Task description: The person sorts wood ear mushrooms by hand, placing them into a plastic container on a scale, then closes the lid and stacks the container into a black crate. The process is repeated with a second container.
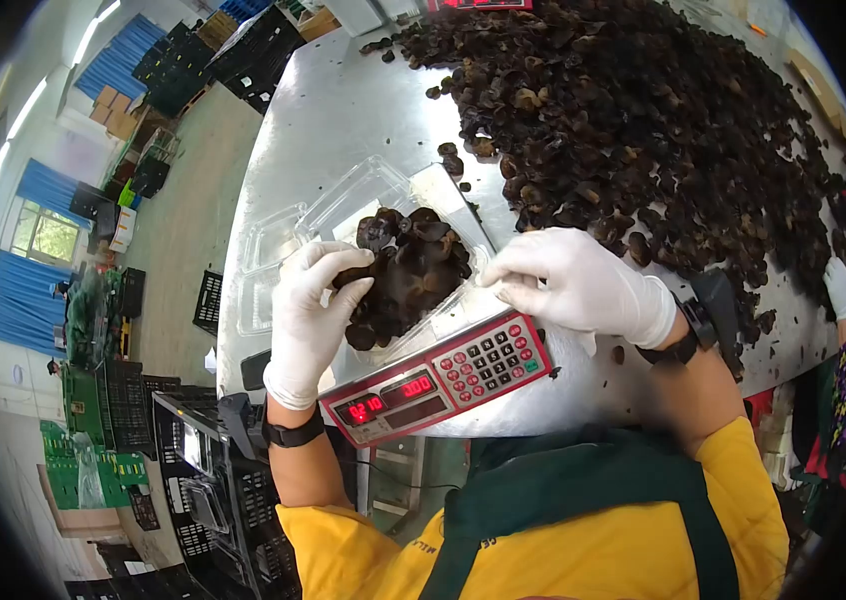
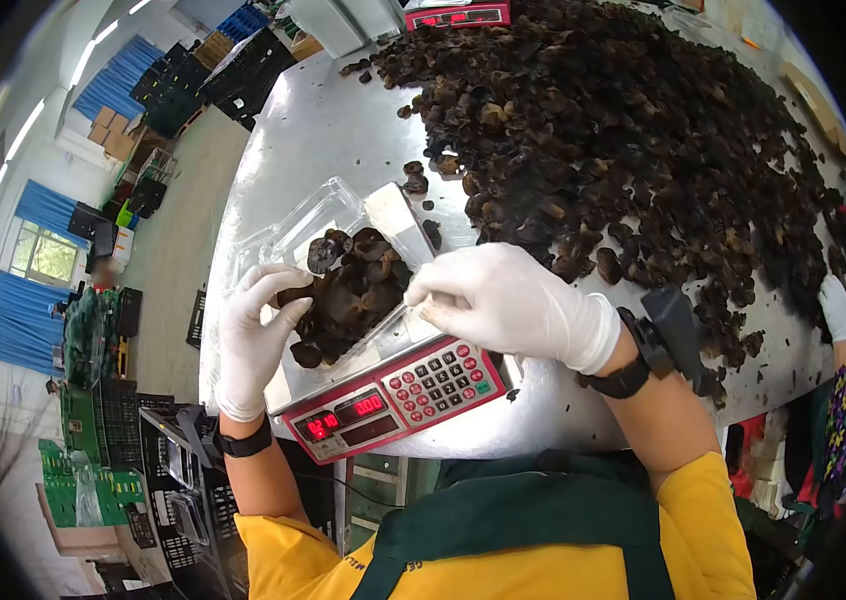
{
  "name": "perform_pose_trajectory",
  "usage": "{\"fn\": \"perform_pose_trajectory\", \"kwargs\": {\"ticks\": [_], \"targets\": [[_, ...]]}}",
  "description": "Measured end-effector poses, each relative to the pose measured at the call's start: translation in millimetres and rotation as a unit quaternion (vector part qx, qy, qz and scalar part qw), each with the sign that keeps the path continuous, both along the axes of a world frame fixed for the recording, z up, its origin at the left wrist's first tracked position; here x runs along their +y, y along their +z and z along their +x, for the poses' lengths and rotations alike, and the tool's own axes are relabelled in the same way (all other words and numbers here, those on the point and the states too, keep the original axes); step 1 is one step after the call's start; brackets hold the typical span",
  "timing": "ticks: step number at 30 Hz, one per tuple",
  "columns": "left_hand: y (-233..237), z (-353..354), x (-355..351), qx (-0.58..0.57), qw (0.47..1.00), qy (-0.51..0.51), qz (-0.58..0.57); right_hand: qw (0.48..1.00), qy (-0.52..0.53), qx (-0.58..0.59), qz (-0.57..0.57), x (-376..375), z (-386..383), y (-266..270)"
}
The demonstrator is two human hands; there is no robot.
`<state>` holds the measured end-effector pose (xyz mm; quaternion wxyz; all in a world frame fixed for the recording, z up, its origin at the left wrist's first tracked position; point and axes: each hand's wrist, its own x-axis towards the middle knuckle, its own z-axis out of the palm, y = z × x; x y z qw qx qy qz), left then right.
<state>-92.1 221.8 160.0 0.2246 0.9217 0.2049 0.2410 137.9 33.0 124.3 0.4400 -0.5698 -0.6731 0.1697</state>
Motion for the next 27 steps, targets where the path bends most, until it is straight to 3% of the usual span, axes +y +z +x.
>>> {"fn": "perform_pose_trajectory", "kwargs": {"ticks": [1,3,4,5,7,8,9,13,15,19,21,24,26,27], "targets": [[3,-1,1,-0.001,1.0,0.001,-0.001,1.0,0.001,-0.001,-0.001,7,-1,4],[8,-4,2,-0.012,0.994,0.036,-0.101,0.979,-0.004,0.174,-0.102,19,-3,12],[11,-6,5,-0.013,0.995,0.031,-0.094,0.963,0.0,0.231,-0.137,26,-3,11],[13,-5,6,-0.014,0.995,0.032,-0.095,0.963,0.001,0.23,-0.139,34,-4,14],[17,-2,8,-0.102,0.99,0.011,-0.102,0.923,0.043,0.364,-0.115,50,-9,23],[21,5,5,-0.12,0.989,0.016,-0.086,0.914,0.077,0.378,-0.124,56,-12,28],[26,14,-4,-0.156,0.978,0.006,-0.138,0.873,0.119,0.458,-0.119,68,-17,25],[41,37,-18,-0.075,0.983,-0.101,0.132,0.779,0.187,0.593,-0.081,89,-31,19],[42,38,-17,-0.081,0.982,-0.094,0.143,0.706,0.23,0.663,-0.097,92,-31,10],[40,25,15,-0.114,0.985,-0.052,0.122,0.753,0.119,0.639,-0.104,72,-12,2],[29,12,48,-0.079,0.99,0.024,0.114,0.774,0.126,0.611,-0.109,58,15,-7],[-12,-9,112,-0.017,0.983,0.106,0.148,0.747,0.054,0.653,-0.11,33,39,-15],[-28,-11,133,0.16,0.944,0.282,0.058,0.752,0.006,0.651,-0.107,21,45,-22],[-35,-11,139,0.155,0.946,0.278,0.062,0.756,-0.035,0.645,-0.109,16,45,-22]]}}
